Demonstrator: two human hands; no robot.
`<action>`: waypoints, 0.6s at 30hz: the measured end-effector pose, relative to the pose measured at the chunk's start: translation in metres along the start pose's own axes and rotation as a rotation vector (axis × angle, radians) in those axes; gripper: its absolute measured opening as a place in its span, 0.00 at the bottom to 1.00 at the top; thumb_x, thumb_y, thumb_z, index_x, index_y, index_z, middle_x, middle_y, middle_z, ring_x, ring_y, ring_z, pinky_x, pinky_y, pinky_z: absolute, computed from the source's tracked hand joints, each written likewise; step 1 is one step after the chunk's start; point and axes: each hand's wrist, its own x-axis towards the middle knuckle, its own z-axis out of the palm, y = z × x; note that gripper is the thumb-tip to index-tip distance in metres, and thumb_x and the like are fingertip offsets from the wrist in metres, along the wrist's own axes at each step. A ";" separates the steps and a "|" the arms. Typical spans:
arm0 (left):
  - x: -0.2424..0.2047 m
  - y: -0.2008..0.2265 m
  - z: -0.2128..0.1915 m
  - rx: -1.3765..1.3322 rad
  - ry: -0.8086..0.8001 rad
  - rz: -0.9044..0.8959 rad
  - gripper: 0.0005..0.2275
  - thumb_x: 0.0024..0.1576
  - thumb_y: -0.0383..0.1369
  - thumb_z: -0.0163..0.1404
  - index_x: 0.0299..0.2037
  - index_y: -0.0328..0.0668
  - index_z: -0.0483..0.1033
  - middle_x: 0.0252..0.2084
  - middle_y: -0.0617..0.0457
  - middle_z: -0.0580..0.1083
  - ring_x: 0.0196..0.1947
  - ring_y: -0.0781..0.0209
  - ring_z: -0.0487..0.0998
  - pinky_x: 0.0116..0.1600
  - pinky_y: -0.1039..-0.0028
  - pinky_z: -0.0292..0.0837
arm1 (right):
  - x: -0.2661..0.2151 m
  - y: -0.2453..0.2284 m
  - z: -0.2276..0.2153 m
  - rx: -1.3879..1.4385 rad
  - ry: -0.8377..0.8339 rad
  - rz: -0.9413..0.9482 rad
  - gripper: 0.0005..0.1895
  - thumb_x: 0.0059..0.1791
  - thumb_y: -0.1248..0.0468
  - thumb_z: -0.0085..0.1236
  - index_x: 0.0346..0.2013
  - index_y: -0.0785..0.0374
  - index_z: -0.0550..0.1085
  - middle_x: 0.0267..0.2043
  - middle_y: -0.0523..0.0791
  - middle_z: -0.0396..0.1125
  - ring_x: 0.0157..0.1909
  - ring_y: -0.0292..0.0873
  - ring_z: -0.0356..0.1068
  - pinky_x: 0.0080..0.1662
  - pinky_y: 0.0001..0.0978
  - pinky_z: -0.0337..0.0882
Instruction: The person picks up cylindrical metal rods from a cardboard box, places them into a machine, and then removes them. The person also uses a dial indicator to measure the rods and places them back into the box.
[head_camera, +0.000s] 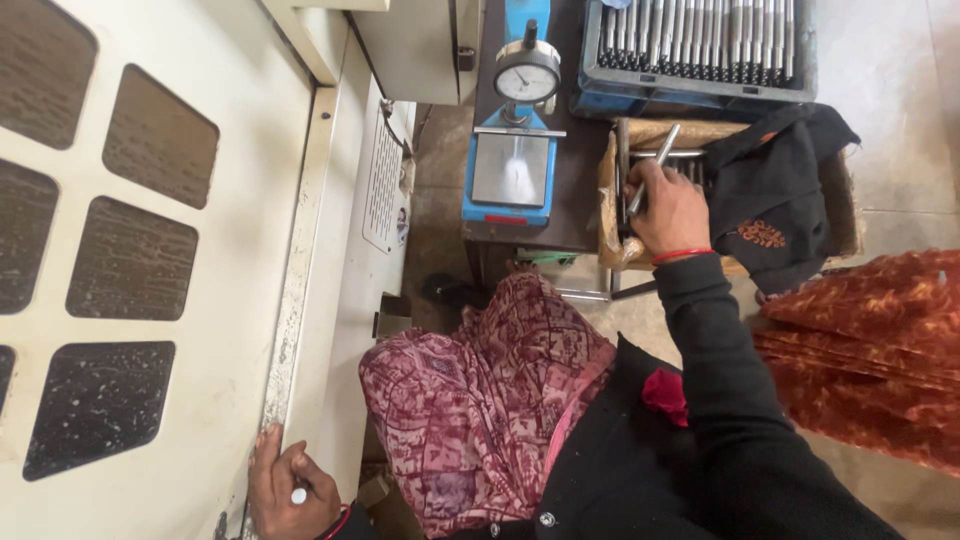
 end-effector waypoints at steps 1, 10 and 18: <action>-0.002 0.000 -0.002 0.002 -0.003 -0.014 0.16 0.74 0.32 0.44 0.35 0.35 0.80 0.55 0.45 0.79 0.57 0.41 0.81 0.62 0.55 0.76 | -0.004 0.000 0.001 0.006 0.001 -0.003 0.08 0.50 0.63 0.61 0.42 0.57 0.72 0.36 0.50 0.70 0.43 0.60 0.71 0.45 0.53 0.67; -0.003 0.001 0.002 -0.005 0.041 -0.010 0.17 0.74 0.34 0.43 0.35 0.35 0.80 0.54 0.47 0.79 0.55 0.42 0.82 0.66 0.54 0.77 | -0.006 0.002 0.004 0.010 0.002 -0.005 0.08 0.52 0.62 0.62 0.42 0.57 0.72 0.36 0.50 0.70 0.43 0.59 0.71 0.44 0.54 0.66; -0.008 -0.002 0.004 0.026 0.041 -0.029 0.18 0.74 0.34 0.43 0.34 0.35 0.80 0.54 0.48 0.80 0.56 0.44 0.82 0.65 0.54 0.77 | -0.006 -0.001 0.001 0.001 -0.015 0.004 0.08 0.53 0.62 0.62 0.43 0.58 0.72 0.37 0.50 0.70 0.44 0.59 0.71 0.46 0.54 0.66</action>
